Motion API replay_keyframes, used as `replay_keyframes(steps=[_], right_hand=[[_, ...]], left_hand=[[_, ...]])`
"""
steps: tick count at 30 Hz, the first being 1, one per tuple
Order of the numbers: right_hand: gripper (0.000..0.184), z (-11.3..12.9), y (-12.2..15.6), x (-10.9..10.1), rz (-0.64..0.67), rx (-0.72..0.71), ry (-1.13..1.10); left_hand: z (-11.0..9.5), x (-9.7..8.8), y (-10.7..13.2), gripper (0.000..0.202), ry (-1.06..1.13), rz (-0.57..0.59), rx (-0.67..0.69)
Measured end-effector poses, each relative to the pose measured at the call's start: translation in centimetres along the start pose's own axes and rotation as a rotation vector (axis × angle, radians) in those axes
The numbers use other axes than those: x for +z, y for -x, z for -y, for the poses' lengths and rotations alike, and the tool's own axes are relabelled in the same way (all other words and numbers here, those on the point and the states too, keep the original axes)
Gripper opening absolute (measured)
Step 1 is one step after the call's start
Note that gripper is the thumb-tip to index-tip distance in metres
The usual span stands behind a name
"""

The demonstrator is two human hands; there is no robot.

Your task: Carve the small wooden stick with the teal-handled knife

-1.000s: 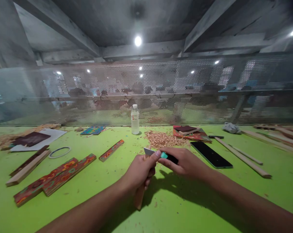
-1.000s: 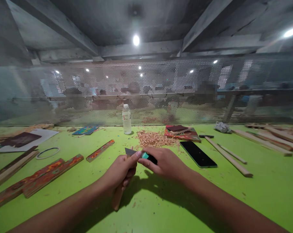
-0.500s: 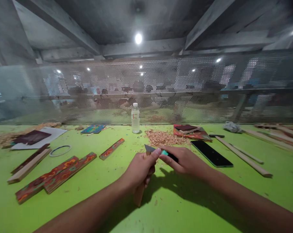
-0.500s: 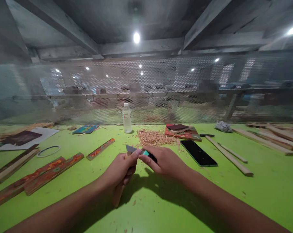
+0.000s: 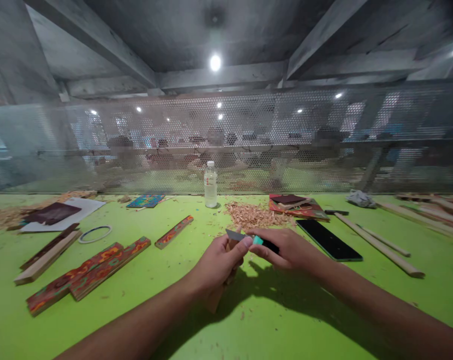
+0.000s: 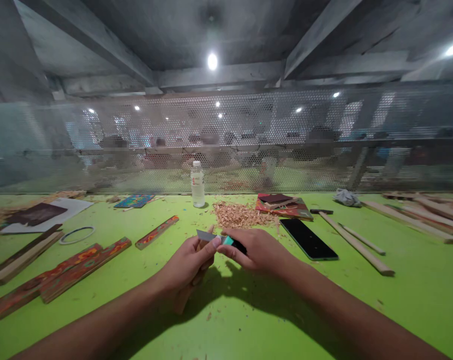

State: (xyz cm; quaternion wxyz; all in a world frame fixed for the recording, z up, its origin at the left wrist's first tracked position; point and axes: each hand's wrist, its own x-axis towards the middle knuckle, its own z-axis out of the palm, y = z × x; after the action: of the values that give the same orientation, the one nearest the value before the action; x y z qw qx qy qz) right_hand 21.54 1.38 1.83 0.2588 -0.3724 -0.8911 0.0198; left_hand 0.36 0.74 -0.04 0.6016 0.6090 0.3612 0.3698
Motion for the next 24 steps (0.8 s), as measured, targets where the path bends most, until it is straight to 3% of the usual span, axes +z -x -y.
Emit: replay_keyframes(steps=[9,24], right_hand=[[0.048,0.6,0.2,0.1,-0.040,0.020,0.065],[0.047,1.2,0.3,0.6,-0.166,0.082,0.091]], left_hand=[[-0.3,-0.1,0.2,0.045,-0.072,-0.063,-0.011],[-0.4,0.3,0.5,0.053,-0.066,-0.135,0.000]])
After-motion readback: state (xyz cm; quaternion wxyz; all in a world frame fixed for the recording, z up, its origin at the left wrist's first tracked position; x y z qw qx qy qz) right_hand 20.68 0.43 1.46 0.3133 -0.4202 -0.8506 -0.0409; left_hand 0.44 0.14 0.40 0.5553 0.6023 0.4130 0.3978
